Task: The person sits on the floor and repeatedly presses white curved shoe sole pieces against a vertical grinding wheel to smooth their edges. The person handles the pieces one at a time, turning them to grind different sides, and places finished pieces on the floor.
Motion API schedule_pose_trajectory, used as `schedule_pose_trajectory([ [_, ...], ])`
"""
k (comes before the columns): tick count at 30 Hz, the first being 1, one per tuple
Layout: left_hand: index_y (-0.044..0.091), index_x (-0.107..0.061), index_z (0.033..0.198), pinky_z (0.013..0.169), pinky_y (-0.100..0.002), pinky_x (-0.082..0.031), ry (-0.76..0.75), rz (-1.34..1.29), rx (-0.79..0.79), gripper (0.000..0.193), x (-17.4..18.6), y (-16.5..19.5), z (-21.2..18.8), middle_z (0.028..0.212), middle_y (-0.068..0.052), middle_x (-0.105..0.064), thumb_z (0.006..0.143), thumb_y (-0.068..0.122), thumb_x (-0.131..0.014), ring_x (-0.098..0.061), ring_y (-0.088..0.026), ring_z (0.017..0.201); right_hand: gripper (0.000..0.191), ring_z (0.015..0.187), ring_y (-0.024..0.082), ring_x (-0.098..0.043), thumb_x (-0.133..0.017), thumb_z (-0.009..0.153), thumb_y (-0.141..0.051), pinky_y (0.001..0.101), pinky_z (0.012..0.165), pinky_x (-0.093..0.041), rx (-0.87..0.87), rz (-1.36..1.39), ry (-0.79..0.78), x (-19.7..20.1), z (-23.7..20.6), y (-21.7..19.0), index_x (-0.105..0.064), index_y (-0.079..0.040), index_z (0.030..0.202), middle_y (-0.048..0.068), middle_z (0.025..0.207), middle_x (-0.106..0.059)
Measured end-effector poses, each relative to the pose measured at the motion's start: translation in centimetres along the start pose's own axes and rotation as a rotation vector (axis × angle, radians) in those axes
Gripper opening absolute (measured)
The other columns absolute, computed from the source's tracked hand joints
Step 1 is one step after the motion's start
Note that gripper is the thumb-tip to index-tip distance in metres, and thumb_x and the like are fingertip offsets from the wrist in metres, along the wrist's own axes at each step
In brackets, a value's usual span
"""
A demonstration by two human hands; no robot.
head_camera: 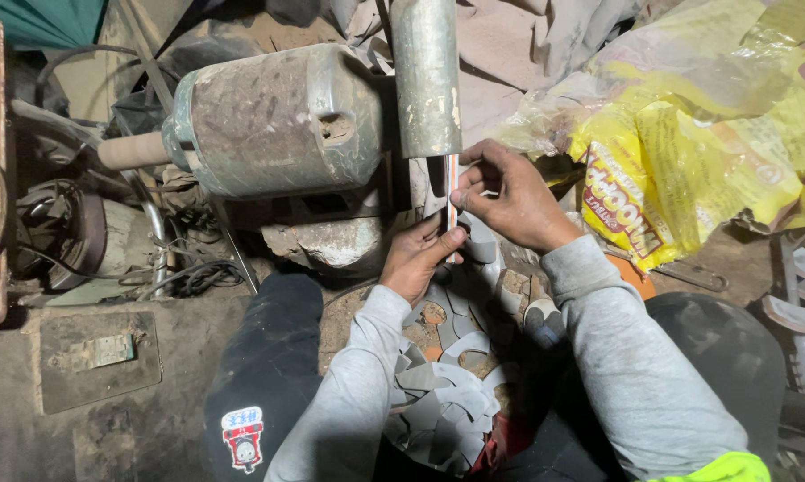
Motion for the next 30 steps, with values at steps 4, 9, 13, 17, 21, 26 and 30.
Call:
schedule_pose_trajectory([
  [4, 0.001, -0.061, 0.140, 0.078, -0.029, -0.056, 0.003, 0.013, 0.004, 0.058, 0.2, -0.9, -0.9, 0.114, -0.004, -0.071, 0.091, 0.028, -0.077, -0.066, -0.012, 0.100, 0.036, 0.090, 0.010, -0.067, -0.077, 0.088, -0.006, 0.0272, 0.083, -0.058, 0.015, -0.083, 0.007, -0.4, -1.1, -0.3, -0.058, 0.001, 0.119, 0.005, 0.094, -0.069],
  [9, -0.003, -0.063, 0.137, 0.082, -0.031, -0.057, -0.033, -0.002, -0.012, 0.054, 0.1, -2.5, -2.0, 0.117, -0.006, -0.070, 0.093, 0.025, -0.078, -0.066, -0.014, 0.104, 0.038, 0.088, 0.010, -0.066, -0.077, 0.086, -0.008, 0.0278, 0.082, -0.057, 0.001, -0.097, -0.022, -1.1, -2.5, -0.3, -0.058, -0.001, 0.118, 0.004, 0.093, -0.069],
  [13, -0.005, -0.058, 0.142, 0.101, -0.032, -0.053, -0.074, -0.005, -0.096, 0.058, -0.4, -3.1, -3.0, 0.133, -0.010, -0.064, 0.093, 0.016, -0.080, -0.063, -0.016, 0.118, 0.041, 0.089, 0.018, -0.065, -0.081, 0.083, -0.011, 0.0325, 0.085, -0.056, 0.034, -0.346, -0.085, -1.5, -3.4, 0.0, -0.060, 0.000, 0.116, 0.010, 0.095, -0.069],
  [17, -0.002, -0.049, 0.144, 0.103, -0.036, -0.058, 0.156, 0.366, -0.055, 0.078, 1.4, -3.9, -3.1, 0.142, -0.014, -0.056, 0.074, 0.006, -0.083, -0.064, -0.020, 0.119, 0.065, 0.102, 0.022, -0.063, -0.087, 0.075, -0.015, 0.0373, 0.091, -0.051, 0.045, -0.427, -0.258, -1.7, -3.7, 0.8, -0.054, 0.003, 0.128, 0.016, 0.113, -0.066],
  [21, -0.008, -0.050, 0.144, 0.105, -0.036, -0.054, 0.154, 0.519, -0.209, 0.073, 1.0, -1.5, -2.4, 0.145, -0.020, -0.056, 0.081, 0.007, -0.085, -0.063, -0.023, 0.124, 0.067, 0.105, 0.019, -0.063, -0.082, 0.077, -0.012, 0.0347, 0.093, -0.051, -0.001, -0.258, -0.243, -0.5, -3.2, 1.1, -0.052, 0.001, 0.136, 0.011, 0.117, -0.068],
  [26, -0.005, -0.060, 0.144, 0.082, -0.031, -0.058, 0.054, 0.200, -0.028, 0.061, 0.1, -1.6, -0.3, 0.108, -0.014, -0.070, 0.090, 0.015, -0.080, -0.066, -0.017, 0.094, 0.034, 0.095, 0.011, -0.067, -0.072, 0.091, -0.009, 0.0277, 0.088, -0.056, -0.083, 0.011, -0.104, 0.3, -1.4, 1.3, -0.063, 0.003, 0.121, 0.007, 0.102, -0.072],
  [30, -0.004, -0.063, 0.131, 0.076, -0.030, -0.059, -0.016, 0.079, -0.036, 0.049, -0.4, 0.0, 0.7, 0.102, -0.004, -0.071, 0.092, 0.023, -0.075, -0.066, -0.012, 0.089, 0.031, 0.093, 0.010, -0.067, -0.072, 0.092, -0.008, 0.0264, 0.085, -0.057, -0.044, -0.023, -0.024, 0.6, 0.1, 0.6, -0.063, 0.003, 0.119, 0.006, 0.101, -0.070],
])
Point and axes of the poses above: each hand's wrist, its own z-axis towards the middle knuckle, its own x-axis out of the back of the hand, y = z × x, the point moved 10 cm from there along z, towards the middle knuckle
